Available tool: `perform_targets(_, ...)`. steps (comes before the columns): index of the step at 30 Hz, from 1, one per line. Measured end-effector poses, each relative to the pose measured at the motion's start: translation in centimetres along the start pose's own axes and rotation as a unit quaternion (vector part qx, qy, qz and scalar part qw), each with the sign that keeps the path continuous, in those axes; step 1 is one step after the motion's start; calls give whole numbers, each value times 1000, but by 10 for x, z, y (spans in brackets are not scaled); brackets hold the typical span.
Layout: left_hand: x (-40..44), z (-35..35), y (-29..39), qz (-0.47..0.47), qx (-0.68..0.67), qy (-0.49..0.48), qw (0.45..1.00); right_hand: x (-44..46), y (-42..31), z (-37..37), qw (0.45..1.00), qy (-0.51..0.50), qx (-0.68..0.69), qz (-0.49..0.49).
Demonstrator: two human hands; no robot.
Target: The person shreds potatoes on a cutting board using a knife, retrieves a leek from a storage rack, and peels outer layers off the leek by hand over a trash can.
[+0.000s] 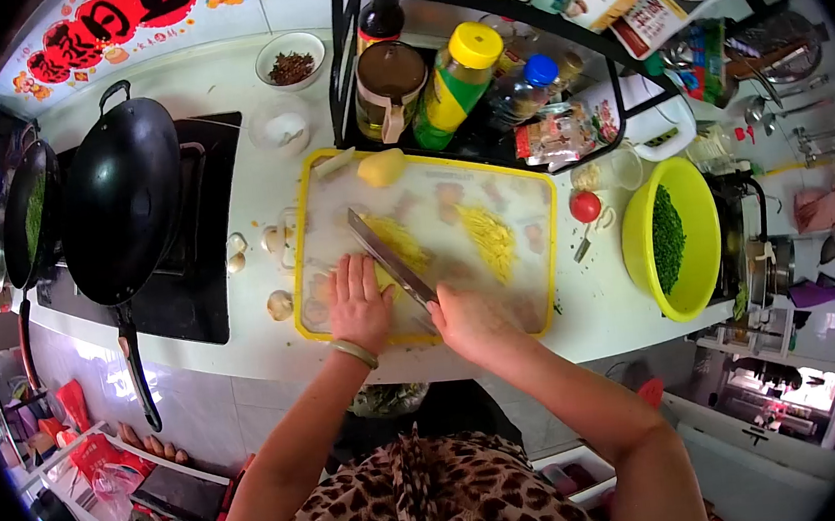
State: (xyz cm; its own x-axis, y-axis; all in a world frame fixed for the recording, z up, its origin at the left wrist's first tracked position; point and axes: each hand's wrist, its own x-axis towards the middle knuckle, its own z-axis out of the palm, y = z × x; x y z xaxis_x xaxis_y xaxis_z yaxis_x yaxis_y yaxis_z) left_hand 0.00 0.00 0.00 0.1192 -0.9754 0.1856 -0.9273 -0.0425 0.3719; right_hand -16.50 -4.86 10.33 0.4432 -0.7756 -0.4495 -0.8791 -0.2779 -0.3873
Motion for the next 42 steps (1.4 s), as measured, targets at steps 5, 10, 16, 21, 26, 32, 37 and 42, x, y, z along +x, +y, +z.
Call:
perform_targets(5,-7,2,3,16,-18,12,1000,34,-11,33,998,53,-4,32)
perform_targets(10,25,2,-21,23,-24,49,998,90,-18,31,978,196,60,-32)
perform_targets(16,1,-9,0,4,-108,34,994,20,-3,-11,993,109,39,-30)
perform_targets(21,-1,-21,3,8,-79,-7,997,-6,-2,-15,996,71,10,-52)
perform_targets(26,0,-3,-1,11,-32,-1,999,-4,0,-12,999,1,33,-1)
perform_targets(32,4,-3,-2,28,-10,3,1000,11,-2,-11,1000,-20,13,-2)
perform_targets(37,-1,7,-2,24,-28,-13,999,42,-9,22,1000,21,4,-6)
perform_targets(42,1,7,1,12,-55,15,998,54,-23,19,995,104,8,2)
